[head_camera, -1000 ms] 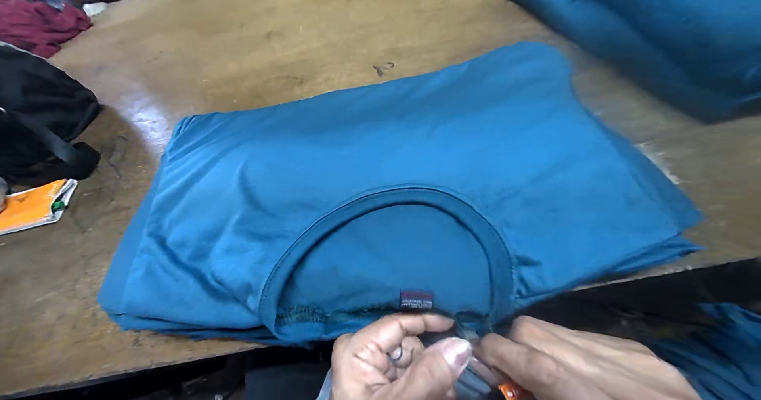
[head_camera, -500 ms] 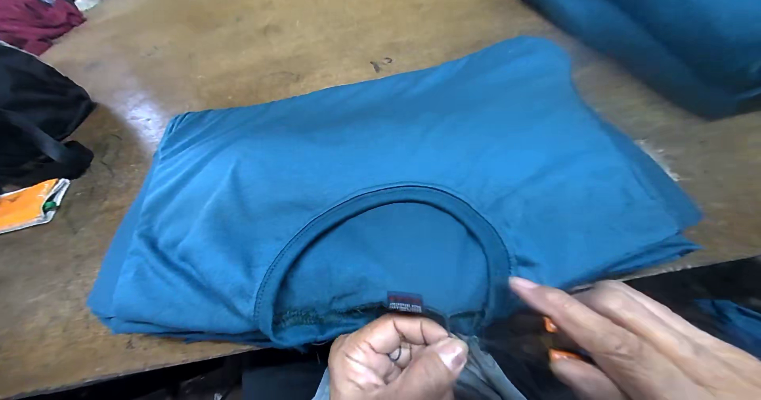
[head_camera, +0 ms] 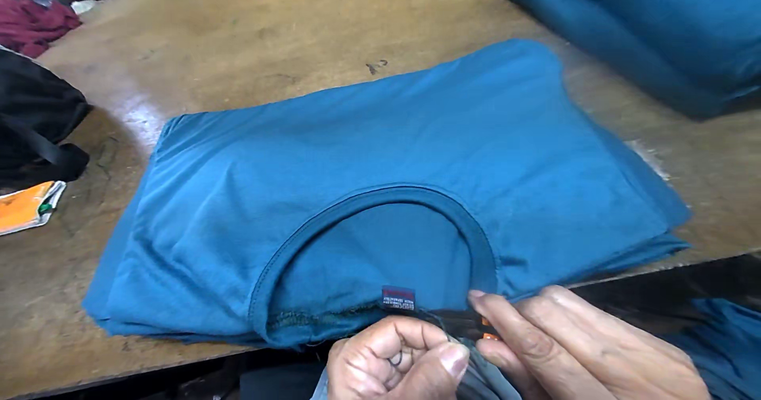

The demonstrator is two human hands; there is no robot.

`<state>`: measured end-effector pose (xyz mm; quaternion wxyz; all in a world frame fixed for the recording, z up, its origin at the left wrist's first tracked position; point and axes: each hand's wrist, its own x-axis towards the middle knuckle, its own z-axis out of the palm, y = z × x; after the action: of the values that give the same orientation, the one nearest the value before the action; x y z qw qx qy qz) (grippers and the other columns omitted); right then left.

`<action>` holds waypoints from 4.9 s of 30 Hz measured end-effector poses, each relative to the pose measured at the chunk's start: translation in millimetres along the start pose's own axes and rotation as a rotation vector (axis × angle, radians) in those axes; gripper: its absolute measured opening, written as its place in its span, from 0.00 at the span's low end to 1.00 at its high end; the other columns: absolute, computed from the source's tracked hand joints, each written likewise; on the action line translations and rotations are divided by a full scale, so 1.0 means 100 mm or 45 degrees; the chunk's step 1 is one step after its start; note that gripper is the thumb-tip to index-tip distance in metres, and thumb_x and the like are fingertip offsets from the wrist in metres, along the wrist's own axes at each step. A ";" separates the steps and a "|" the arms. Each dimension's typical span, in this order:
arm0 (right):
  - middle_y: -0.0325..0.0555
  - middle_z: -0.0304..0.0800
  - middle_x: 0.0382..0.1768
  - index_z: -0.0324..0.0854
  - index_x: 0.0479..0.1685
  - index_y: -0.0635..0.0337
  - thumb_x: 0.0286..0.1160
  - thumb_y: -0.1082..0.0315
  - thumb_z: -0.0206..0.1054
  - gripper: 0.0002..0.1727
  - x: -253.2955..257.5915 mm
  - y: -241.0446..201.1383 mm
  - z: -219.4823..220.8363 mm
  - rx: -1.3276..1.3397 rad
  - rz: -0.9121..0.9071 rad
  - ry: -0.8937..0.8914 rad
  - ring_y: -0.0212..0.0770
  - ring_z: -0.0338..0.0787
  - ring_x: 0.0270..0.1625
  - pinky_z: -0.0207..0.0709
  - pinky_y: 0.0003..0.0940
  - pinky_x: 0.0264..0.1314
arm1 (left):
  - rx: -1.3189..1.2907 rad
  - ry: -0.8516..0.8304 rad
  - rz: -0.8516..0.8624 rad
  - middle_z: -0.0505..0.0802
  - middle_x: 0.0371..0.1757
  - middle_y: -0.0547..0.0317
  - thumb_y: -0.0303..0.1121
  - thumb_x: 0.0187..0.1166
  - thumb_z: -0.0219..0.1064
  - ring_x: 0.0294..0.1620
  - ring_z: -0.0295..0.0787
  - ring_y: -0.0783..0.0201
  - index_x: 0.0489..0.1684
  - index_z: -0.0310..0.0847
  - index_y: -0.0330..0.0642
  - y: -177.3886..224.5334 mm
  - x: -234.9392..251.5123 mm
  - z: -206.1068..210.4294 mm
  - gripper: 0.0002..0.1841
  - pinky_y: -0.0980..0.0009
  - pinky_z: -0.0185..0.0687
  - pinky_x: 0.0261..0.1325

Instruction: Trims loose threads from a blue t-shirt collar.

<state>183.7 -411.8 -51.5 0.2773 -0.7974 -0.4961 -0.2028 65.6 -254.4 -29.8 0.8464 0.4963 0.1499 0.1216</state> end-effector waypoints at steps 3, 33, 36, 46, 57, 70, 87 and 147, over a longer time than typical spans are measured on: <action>0.49 0.84 0.27 0.87 0.58 0.62 0.91 0.54 0.57 0.21 0.00 -0.04 -0.01 -0.014 0.046 -0.028 0.48 0.81 0.29 0.70 0.39 0.32 | -0.010 0.021 -0.031 0.89 0.20 0.61 0.22 0.80 0.69 0.15 0.80 0.77 0.41 0.88 0.32 -0.01 0.01 0.00 0.03 0.80 0.75 0.17; 0.31 0.78 0.18 0.83 0.27 0.52 0.74 0.47 0.73 0.19 0.33 0.05 -0.26 0.263 0.551 -0.065 0.21 0.71 0.20 0.62 0.21 0.21 | 0.089 -0.216 -0.057 0.88 0.23 0.58 0.21 0.81 0.67 0.17 0.78 0.75 0.42 0.86 0.30 -0.10 0.01 0.05 0.03 0.78 0.74 0.19; 0.27 0.76 0.16 0.83 0.24 0.46 0.72 0.50 0.68 0.14 0.32 0.08 -0.15 0.142 0.524 -0.144 0.22 0.71 0.19 0.62 0.25 0.19 | 0.184 -0.232 0.114 0.92 0.41 0.54 0.22 0.78 0.70 0.32 0.86 0.73 0.41 0.88 0.29 -0.15 0.02 0.00 0.03 0.76 0.85 0.34; 0.18 0.74 0.15 0.83 0.24 0.40 0.73 0.52 0.73 0.11 0.43 0.10 -0.21 0.426 0.608 -0.013 0.13 0.68 0.16 0.58 0.13 0.14 | 0.241 -0.236 0.263 0.96 0.48 0.51 0.22 0.76 0.73 0.48 0.93 0.65 0.41 0.91 0.32 -0.18 0.03 0.01 0.03 0.72 0.91 0.48; 0.24 0.80 0.17 0.86 0.28 0.45 0.63 0.67 0.71 0.03 0.36 0.17 -0.29 0.775 0.724 -0.078 0.17 0.74 0.18 0.65 0.13 0.16 | -0.135 -0.162 0.168 0.93 0.52 0.39 0.20 0.77 0.70 0.50 0.97 0.48 0.57 0.80 0.29 -0.16 0.08 0.02 0.13 0.58 0.96 0.45; 0.37 0.84 0.22 0.84 0.32 0.62 0.67 0.73 0.68 0.02 -0.01 0.15 -0.20 0.734 0.610 -0.100 0.19 0.77 0.24 0.67 0.13 0.23 | -0.160 0.305 0.200 0.93 0.32 0.49 0.14 0.75 0.69 0.30 0.96 0.57 0.50 0.79 0.28 -0.15 0.20 0.18 0.09 0.55 0.98 0.37; 0.49 0.83 0.34 0.84 0.67 0.59 0.92 0.54 0.52 0.23 -0.09 0.18 -0.29 -0.083 0.063 -0.007 0.45 0.79 0.35 0.69 0.36 0.34 | -0.151 0.234 0.256 0.96 0.40 0.45 0.14 0.68 0.75 0.29 0.96 0.58 0.58 0.84 0.27 -0.12 0.13 0.16 0.18 0.60 0.98 0.34; 0.48 0.84 0.31 0.86 0.58 0.61 0.92 0.55 0.51 0.22 -0.14 0.05 -0.07 -0.033 0.122 -0.003 0.43 0.81 0.34 0.70 0.34 0.31 | -0.079 0.249 0.248 0.95 0.36 0.44 0.10 0.65 0.74 0.28 0.97 0.57 0.58 0.82 0.25 -0.23 0.13 0.12 0.20 0.61 0.98 0.33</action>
<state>182.3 -427.8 -55.6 0.2759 -0.8239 -0.4551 -0.1948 83.9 -270.3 -46.3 0.8268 0.4680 0.1791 0.2556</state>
